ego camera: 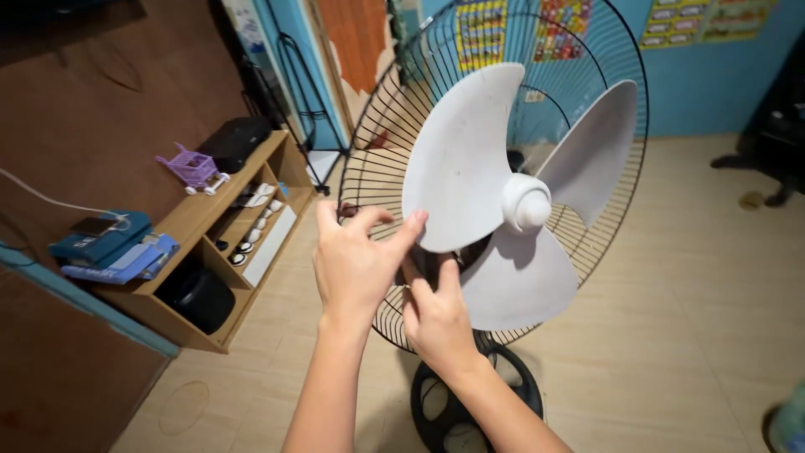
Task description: The person wipes the front grill, blades, and rear grill of a standing fan using a gray cloth. They rotate the fan head to reach different sections and continue wiping until the entire fan surface is covered.
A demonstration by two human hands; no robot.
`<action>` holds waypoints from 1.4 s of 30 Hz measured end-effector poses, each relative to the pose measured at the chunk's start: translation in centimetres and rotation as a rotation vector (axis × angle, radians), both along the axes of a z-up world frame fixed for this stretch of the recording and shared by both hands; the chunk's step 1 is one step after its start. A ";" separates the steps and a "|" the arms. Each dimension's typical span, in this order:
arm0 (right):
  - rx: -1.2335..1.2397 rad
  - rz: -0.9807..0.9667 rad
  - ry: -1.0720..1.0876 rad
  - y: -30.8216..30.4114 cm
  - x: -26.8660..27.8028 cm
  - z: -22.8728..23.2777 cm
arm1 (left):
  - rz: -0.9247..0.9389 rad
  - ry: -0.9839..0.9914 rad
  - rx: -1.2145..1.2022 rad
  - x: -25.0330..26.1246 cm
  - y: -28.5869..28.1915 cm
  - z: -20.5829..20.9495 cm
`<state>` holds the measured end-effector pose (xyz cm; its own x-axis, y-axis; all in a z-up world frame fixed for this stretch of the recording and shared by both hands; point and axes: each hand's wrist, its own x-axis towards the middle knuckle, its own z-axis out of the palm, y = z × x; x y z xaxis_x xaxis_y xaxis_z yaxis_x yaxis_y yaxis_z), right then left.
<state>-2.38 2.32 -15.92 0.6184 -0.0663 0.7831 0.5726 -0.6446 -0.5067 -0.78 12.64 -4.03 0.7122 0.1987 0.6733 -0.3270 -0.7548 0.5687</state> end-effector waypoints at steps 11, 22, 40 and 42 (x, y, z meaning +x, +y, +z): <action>-0.479 -0.340 0.628 -2.0 -0.1 0.6 | 0.138 0.000 0.047 0.4 -0.3 0.0; 0.290 -0.092 -0.168 -0.9 3.5 -0.4 | -0.065 -0.235 0.008 0.0 -0.8 -0.8; 0.119 -0.261 0.124 -5.8 3.6 -3.1 | -0.097 -0.107 -0.054 0.4 0.0 -1.0; 0.156 -0.219 -0.045 -4.5 4.3 -1.2 | -0.109 -0.181 -0.021 0.2 -0.3 -1.1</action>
